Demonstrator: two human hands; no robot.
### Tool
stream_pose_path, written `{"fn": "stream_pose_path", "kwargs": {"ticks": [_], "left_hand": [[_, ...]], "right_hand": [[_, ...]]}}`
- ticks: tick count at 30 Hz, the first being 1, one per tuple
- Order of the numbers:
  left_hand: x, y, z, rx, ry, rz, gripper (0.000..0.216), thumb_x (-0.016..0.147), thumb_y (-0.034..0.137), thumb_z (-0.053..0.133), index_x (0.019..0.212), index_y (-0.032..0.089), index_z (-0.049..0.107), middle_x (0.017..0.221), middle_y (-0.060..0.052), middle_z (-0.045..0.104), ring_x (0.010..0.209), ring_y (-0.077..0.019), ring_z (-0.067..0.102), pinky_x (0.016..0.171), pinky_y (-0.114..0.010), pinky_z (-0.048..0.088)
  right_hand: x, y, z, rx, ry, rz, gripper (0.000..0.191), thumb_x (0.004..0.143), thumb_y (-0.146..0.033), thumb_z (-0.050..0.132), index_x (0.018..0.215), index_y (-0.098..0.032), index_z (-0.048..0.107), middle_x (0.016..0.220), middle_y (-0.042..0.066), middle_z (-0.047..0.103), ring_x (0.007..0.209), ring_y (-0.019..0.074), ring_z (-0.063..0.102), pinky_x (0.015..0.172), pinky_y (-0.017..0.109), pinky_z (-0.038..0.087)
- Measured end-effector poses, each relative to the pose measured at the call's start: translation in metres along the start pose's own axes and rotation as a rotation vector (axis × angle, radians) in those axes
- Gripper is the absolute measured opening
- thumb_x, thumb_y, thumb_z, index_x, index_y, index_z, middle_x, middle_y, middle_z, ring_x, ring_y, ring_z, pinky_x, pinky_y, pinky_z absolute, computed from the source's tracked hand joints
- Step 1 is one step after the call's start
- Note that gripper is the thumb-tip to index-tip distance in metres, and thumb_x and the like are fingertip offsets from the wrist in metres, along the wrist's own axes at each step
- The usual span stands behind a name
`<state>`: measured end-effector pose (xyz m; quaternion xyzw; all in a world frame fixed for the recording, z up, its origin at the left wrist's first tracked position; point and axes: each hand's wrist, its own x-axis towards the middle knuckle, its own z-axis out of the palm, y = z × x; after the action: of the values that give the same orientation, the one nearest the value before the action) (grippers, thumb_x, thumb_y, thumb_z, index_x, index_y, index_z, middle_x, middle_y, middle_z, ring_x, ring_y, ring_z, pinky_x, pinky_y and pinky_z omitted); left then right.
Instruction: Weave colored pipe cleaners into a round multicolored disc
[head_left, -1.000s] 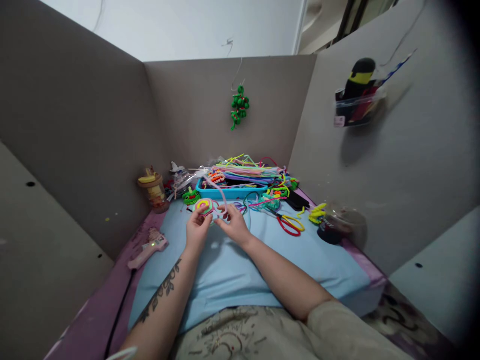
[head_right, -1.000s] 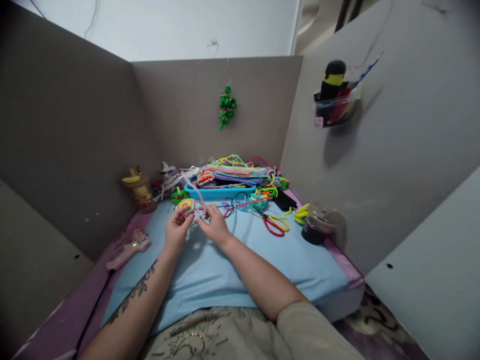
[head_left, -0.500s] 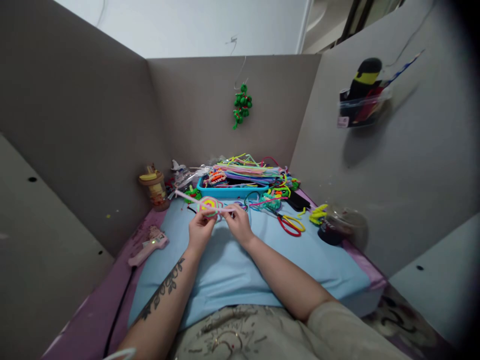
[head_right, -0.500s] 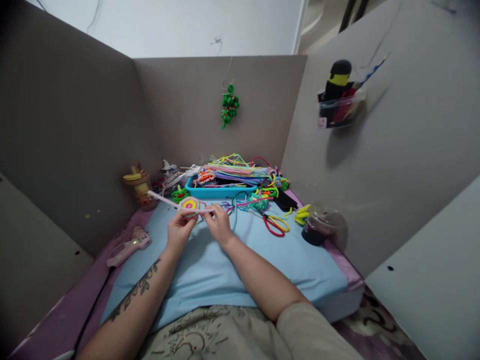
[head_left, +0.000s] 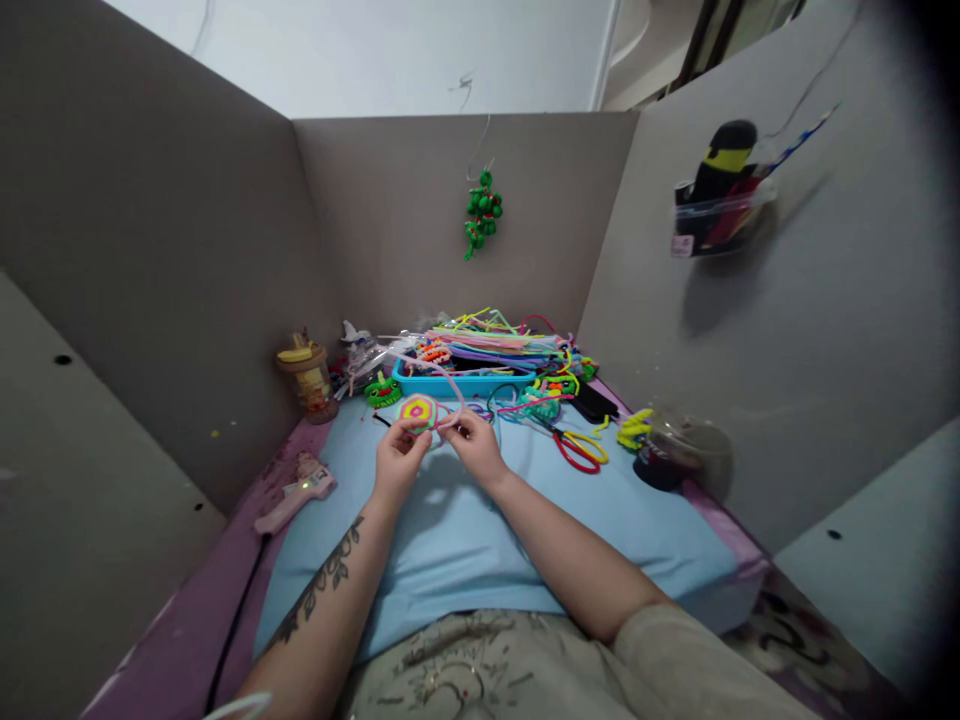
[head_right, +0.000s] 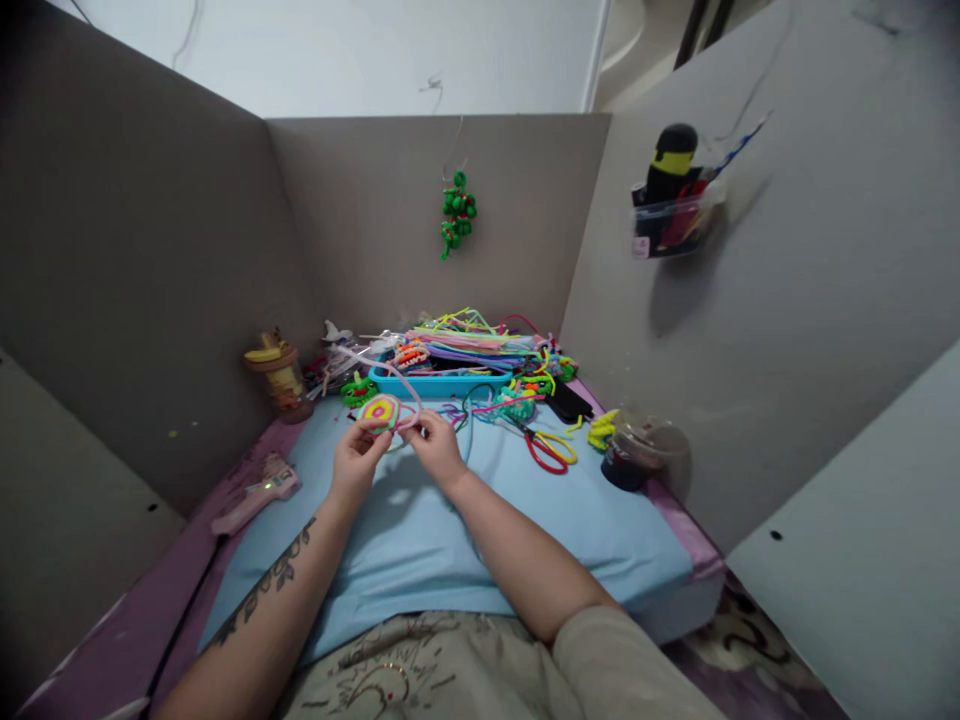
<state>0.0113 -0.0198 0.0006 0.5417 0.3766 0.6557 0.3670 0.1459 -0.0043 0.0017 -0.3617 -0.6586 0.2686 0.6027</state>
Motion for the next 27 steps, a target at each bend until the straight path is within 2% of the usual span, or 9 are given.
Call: {"fn": "stream_pose_path", "kwargs": {"ticks": [5,9,16,21,27], "left_hand": [[-0.0010,-0.0010,-0.0003,0.013,-0.010,-0.004,0.025,0.065,0.032,0.068,0.084,0.016,0.062,0.079,-0.004,0.063,0.072,-0.0150,0.058,0.065,-0.026,0.047],[-0.0020,-0.0004,0.0016,0.025,-0.016,0.008,0.025,0.064,0.031,0.068,0.083,0.016,0.063,0.080,-0.005,0.064,0.073,-0.0154,0.059,0.068,-0.027,0.048],[-0.0036,0.0021,0.0033,0.002,-0.050,-0.013,0.023,0.063,0.029,0.069,0.082,0.017,0.063,0.081,-0.004,0.064,0.074,-0.0156,0.059,0.071,-0.028,0.047],[-0.0029,0.0038,0.0005,-0.012,-0.062,-0.032,0.027,0.067,0.033,0.066,0.089,0.017,0.064,0.081,-0.005,0.063,0.075,-0.0163,0.060,0.071,-0.028,0.047],[-0.0023,-0.0003,-0.0002,0.063,-0.104,0.056,0.023,0.072,0.034,0.061,0.089,0.018,0.064,0.081,-0.005,0.064,0.074,-0.0158,0.059,0.067,-0.027,0.047]], "right_hand": [[0.0019,0.0026,0.0022,0.148,-0.042,0.168,0.021,0.073,-0.038,0.059,0.067,-0.018,0.058,0.061,-0.001,0.054,0.058,0.0120,0.047,0.055,0.024,0.038],[0.0011,0.0030,0.0039,0.255,-0.076,0.242,0.029,0.072,-0.045,0.057,0.063,-0.018,0.053,0.054,-0.003,0.045,0.053,0.0097,0.040,0.051,0.023,0.035],[-0.0028,0.0010,0.0079,0.276,-0.094,0.185,0.029,0.078,-0.046,0.050,0.070,-0.018,0.051,0.063,-0.002,0.047,0.059,0.0105,0.041,0.056,0.023,0.036],[-0.0011,0.0004,0.0077,0.258,-0.061,0.210,0.030,0.076,-0.047,0.053,0.067,-0.018,0.050,0.058,-0.004,0.043,0.055,0.0102,0.039,0.054,0.022,0.034],[-0.0023,0.0072,0.0103,0.308,-0.055,0.224,0.030,0.077,-0.047,0.052,0.072,-0.018,0.053,0.063,-0.002,0.048,0.061,0.0115,0.044,0.058,0.023,0.038]]}}
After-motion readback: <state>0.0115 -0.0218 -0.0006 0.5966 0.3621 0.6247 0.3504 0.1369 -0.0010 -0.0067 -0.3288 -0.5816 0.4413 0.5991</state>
